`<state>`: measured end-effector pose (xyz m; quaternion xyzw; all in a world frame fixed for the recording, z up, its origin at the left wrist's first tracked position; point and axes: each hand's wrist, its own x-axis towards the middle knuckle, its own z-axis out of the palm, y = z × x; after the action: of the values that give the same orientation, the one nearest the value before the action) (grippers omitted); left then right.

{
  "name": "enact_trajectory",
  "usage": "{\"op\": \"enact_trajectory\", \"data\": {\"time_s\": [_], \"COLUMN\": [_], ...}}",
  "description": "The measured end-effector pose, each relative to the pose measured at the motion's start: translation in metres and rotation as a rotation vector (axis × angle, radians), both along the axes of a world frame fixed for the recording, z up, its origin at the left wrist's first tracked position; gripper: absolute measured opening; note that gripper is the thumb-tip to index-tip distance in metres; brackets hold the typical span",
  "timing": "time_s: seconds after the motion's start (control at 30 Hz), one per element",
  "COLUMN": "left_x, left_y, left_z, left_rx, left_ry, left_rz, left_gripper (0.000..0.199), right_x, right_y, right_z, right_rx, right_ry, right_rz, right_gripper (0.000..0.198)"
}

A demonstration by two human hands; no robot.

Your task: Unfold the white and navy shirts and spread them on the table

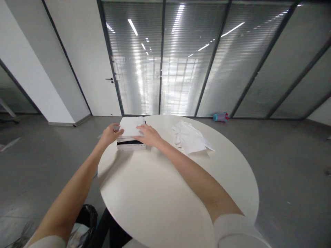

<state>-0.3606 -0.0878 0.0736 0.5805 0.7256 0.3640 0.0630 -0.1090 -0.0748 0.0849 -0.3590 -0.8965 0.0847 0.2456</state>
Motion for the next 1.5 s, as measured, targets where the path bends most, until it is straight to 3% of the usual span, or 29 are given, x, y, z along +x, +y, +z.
{"op": "enact_trajectory", "data": {"time_s": [0.13, 0.23, 0.3, 0.4, 0.5, 0.57, 0.67, 0.77, 0.83, 0.9, 1.03, 1.13, 1.2, 1.27, 1.37, 1.5], "left_x": [0.03, 0.061, 0.078, 0.089, 0.086, 0.083, 0.09, 0.113, 0.134, 0.155, 0.185, 0.2, 0.21, 0.221, 0.238, 0.25], "left_y": [0.004, -0.003, -0.014, -0.035, -0.05, -0.056, -0.068, -0.093, -0.117, -0.144, -0.187, -0.198, -0.193, -0.181, -0.16, -0.143], "left_z": [0.02, 0.032, 0.033, 0.02, 0.002, -0.005, -0.005, -0.003, -0.006, -0.013, -0.028, -0.028, -0.025, -0.023, -0.03, -0.044], "left_rx": [0.215, 0.432, 0.451, 0.352, 0.348, 0.407, 0.546, 0.7, 0.728, 0.65, 0.344, 0.223, 0.228, 0.249, 0.246, 0.202], "left_ry": [-0.207, -0.377, -0.361, -0.024, 0.441, 0.581, 0.636, 0.683, 0.72, 0.757, 0.739, 0.643, 0.6, 0.574, 0.583, 0.615], "left_rz": [-0.116, -0.293, -0.426, -0.552, -0.481, -0.405, -0.371, -0.505, -0.668, -0.859, -1.216, -1.349, -1.331, -1.281, -1.283, -1.409], "left_gripper": [0.046, 0.053, 0.06, 0.068, 0.064, 0.059, 0.058, 0.057, 0.057, 0.055, 0.045, 0.051, 0.039, 0.027, 0.047, 0.066], "right_x": [-0.025, -0.027, -0.022, -0.007, 0.017, 0.039, 0.081, 0.131, 0.167, 0.205, 0.283, 0.324, 0.335, 0.33, 0.303, 0.271], "right_y": [-0.006, 0.001, 0.012, 0.029, 0.031, 0.021, -0.011, -0.057, -0.093, -0.128, -0.183, -0.201, -0.205, -0.205, -0.203, -0.198], "right_z": [-0.006, -0.007, -0.007, -0.004, 0.005, 0.016, 0.033, 0.037, 0.025, 0.002, -0.053, -0.073, -0.074, -0.07, -0.065, -0.065], "right_rx": [-0.081, -0.156, -0.227, -0.479, -0.739, -0.779, -0.751, -0.732, -0.756, -0.786, -0.817, -0.533, -0.211, 0.002, -0.007, -0.127], "right_ry": [0.0, 0.159, 0.376, 0.886, 1.355, 1.527, 1.577, 1.499, 1.413, 1.34, 1.129, 1.002, 0.795, 0.525, 0.159, -0.246], "right_rz": [-0.151, -0.252, -0.24, -0.241, -0.199, -0.08, 0.061, 0.042, -0.051, -0.196, -0.509, -0.791, -0.923, -0.868, -0.675, -0.641], "right_gripper": [0.072, 0.056, 0.042, 0.029, 0.03, 0.033, 0.036, 0.036, 0.036, 0.036, 0.042, 0.06, 0.063, 0.051, 0.044, 0.056]}}
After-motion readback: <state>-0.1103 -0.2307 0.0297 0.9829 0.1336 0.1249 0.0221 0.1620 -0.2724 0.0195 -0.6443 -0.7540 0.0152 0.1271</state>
